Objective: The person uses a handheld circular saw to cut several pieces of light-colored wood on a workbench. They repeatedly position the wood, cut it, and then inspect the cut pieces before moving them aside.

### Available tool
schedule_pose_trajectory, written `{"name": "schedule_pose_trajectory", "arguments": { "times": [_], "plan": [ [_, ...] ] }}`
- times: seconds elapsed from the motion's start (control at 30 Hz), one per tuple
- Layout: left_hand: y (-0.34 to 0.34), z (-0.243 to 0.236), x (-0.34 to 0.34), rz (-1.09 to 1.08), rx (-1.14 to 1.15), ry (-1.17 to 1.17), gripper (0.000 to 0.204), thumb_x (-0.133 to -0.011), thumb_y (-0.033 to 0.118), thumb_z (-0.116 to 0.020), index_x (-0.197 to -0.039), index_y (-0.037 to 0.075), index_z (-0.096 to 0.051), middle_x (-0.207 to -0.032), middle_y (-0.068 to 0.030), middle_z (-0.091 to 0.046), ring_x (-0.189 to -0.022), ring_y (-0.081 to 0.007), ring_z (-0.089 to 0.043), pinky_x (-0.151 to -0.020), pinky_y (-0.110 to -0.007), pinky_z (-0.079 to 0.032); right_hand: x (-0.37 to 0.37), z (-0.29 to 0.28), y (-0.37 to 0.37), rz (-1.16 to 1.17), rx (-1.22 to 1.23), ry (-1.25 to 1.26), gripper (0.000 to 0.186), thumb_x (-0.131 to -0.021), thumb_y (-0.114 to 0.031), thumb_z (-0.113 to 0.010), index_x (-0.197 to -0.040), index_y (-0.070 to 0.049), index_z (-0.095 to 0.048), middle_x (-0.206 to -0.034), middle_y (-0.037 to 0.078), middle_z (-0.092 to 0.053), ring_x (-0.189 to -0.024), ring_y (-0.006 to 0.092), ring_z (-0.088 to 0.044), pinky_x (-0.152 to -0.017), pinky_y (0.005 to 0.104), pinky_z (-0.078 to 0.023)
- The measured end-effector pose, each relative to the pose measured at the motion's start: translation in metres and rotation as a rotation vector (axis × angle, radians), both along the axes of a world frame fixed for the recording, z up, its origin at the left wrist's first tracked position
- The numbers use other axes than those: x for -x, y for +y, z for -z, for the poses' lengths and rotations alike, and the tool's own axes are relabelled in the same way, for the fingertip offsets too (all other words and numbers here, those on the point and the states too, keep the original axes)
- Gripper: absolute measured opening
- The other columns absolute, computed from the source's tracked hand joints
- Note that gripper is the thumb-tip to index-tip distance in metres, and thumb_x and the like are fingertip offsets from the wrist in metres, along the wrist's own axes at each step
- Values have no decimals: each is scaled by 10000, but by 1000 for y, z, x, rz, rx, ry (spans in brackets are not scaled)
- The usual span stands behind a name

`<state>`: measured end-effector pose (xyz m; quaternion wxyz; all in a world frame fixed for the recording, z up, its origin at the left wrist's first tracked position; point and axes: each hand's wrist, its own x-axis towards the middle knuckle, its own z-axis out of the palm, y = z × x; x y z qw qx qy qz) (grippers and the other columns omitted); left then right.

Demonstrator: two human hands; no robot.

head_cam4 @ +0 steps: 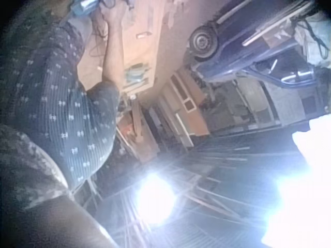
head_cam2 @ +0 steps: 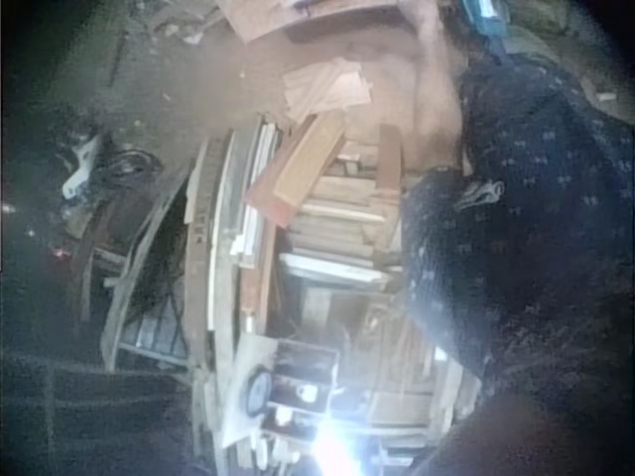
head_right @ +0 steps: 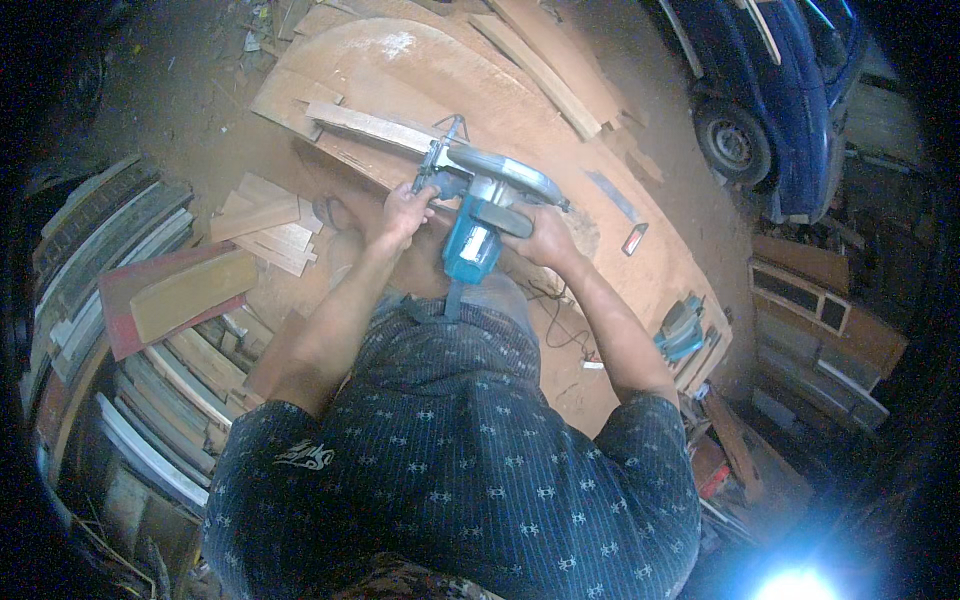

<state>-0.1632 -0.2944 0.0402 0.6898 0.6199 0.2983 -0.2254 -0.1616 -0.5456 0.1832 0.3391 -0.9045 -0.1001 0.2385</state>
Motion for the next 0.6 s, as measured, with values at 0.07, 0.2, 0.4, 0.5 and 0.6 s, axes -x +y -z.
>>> {"name": "schedule_pose_trajectory", "arguments": {
  "times": [0.07, 0.2, 0.4, 0.5, 0.6],
  "plan": [
    [6, 2, -1, 4, -9, 6, 323, -861, 270, -789, -963, -1, -648, -798, -22, -636, -631, -102, -589, -575, -268, -500, -3, 2, 5, -26, 16, 11, 378, -737, -226, -788, -1080, -77, -733, -950, 215, -722, -896, 394, -695, -804, 454, -543],
    [19, -7, -5, -23, 20, -16, 304, -863, 274, -786, -952, 15, -653, -798, -18, -646, -623, -95, -585, -566, -260, -487, -8, 0, 18, -29, -9, 29, 375, -744, -231, -786, -1083, -79, -730, -977, 215, -722, -923, 397, -690, -814, 458, -539],
    [39, -6, -7, 1, -16, 11, 293, -864, 267, -782, -970, 25, -657, -791, -17, -657, -593, -88, -583, -530, -256, -464, -9, -5, 38, -40, -24, 34, 370, -742, -235, -787, -1069, -75, -721, -981, 221, -716, -928, 409, -681, -823, 470, -531],
    [48, -3, -7, -7, -10, -3, 296, -860, 265, -785, -977, 27, -655, -781, -11, -653, -588, -88, -587, -520, -257, -460, -10, -1, 46, -56, -29, 35, 369, -742, -232, -785, -1068, -73, -718, -978, 225, -714, -927, 420, -676, -822, 475, -531],
    [59, -2, -10, -6, -27, -7, 298, -852, 266, -791, -973, 32, -653, -776, -6, -652, -588, -87, -591, -519, -253, -461, -10, -6, 58, -46, -45, 13, 364, -744, -233, -783, -1059, -65, -716, -966, 228, -714, -928, 426, -673, -817, 478, -529]
  ]
}}
